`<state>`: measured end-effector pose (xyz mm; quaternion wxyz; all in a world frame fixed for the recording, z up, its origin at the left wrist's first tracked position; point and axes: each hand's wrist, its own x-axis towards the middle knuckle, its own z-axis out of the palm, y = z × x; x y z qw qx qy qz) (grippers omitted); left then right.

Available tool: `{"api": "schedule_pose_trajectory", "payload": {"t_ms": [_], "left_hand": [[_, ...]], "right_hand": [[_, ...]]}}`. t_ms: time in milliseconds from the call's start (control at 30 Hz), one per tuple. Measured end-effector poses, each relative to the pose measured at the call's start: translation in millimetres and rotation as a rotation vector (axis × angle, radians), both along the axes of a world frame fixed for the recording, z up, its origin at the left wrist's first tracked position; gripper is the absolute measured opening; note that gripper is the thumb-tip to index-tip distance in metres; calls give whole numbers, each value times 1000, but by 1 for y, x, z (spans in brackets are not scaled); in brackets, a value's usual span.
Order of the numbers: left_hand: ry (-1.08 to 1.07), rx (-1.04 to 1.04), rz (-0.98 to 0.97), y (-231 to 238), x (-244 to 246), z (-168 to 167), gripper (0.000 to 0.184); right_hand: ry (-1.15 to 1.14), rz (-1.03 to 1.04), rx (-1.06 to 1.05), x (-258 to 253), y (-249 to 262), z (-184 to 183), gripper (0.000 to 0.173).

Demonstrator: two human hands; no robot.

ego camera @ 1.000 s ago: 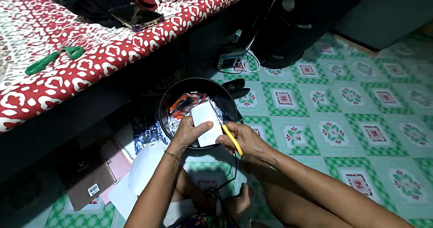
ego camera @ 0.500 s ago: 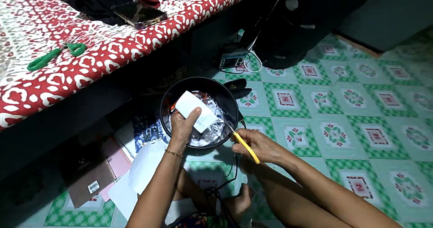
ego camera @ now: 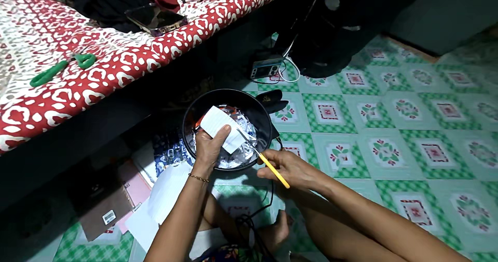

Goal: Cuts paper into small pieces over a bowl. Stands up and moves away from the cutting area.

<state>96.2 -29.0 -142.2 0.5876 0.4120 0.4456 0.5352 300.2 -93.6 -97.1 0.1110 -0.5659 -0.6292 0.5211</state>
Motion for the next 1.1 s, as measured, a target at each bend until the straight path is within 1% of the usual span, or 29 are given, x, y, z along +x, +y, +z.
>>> {"api": "schedule_pose_trajectory", "payload": {"t_ms": [100,233,300,400,700,800,933,1033,1100], "left_hand": [[-27,9,-8,0,0,-1,15],[-23,22,-79,-2,-1,-1,32],[-13,15,-95,-2,-1,0,37],[-20,-9,-99,-2,-2,1,36],[-18,-6,-99,-2,-2,1,40],[-13,-12,-98,-2,-2,1,41],[-16,-27,-96,-2,-2,1,38],[-2,-38,-127,-2,-3,2,38],[20,-55,-171,-3,-3,5,42]], "right_hand": [[4,-14,9,0,-1,-1,43],[13,-28,12,0,-1,-3,42],[9,-25,9,0,-1,-3,44],[5,-14,16,1,-2,-4,47],[7,-22,33,2,-3,-7,48],[4,-33,26,1,-2,-6,45],[10,-90,68,1,-4,-10,40],[5,-82,51,-1,-3,-11,42],[-11,-63,27,-2,-2,-10,46]]}}
